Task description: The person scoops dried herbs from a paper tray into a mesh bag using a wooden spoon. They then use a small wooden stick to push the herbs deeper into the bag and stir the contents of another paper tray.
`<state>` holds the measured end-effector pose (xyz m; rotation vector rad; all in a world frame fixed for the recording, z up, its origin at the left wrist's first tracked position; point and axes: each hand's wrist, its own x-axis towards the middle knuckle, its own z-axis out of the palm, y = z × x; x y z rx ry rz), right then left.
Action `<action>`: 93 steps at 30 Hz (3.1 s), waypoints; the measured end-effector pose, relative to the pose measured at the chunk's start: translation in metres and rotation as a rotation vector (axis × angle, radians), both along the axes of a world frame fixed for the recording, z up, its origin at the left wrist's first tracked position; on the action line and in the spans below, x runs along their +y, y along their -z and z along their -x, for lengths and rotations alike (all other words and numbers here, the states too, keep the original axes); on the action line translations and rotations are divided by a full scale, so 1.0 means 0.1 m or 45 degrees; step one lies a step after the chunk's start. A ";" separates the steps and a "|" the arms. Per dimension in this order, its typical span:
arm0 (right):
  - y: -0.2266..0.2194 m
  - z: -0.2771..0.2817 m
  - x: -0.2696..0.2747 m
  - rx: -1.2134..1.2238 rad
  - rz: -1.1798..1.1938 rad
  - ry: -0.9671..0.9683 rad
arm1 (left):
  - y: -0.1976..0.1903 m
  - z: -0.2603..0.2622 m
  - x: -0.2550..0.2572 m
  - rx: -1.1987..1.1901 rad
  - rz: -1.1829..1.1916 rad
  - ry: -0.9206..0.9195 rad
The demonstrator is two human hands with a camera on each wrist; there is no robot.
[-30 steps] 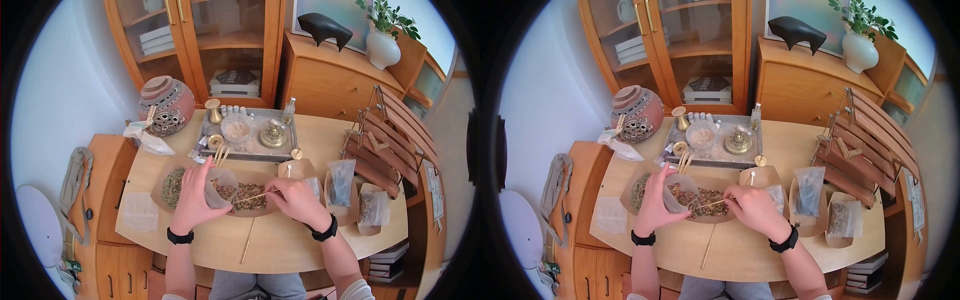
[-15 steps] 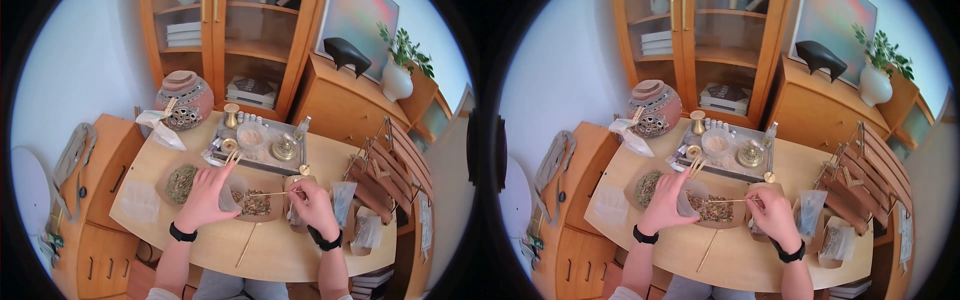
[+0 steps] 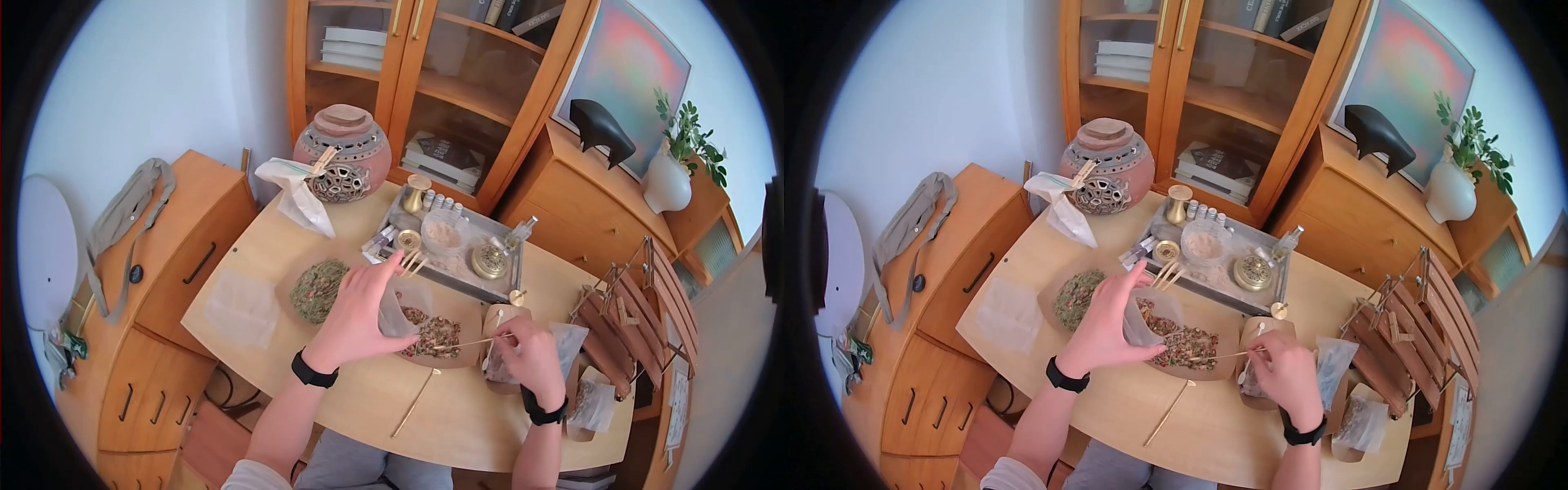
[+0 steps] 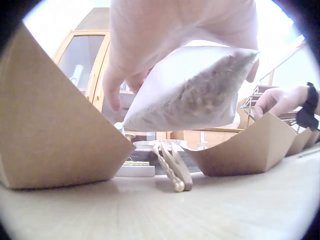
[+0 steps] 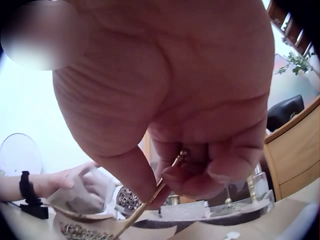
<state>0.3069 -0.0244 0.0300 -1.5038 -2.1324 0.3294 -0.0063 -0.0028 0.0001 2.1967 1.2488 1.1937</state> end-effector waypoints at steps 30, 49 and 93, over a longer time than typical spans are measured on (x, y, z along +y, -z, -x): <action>-0.18 0.08 -0.17 0.332 -0.290 0.228 | -0.18 0.03 -0.12 -0.140 0.102 0.113; 0.26 -0.60 -0.60 0.338 -0.196 0.780 | 0.23 0.42 -1.29 -0.891 0.303 -0.032; 0.45 1.75 0.58 -0.496 -0.111 -0.187 | 0.79 0.19 -1.28 -0.653 0.110 -0.011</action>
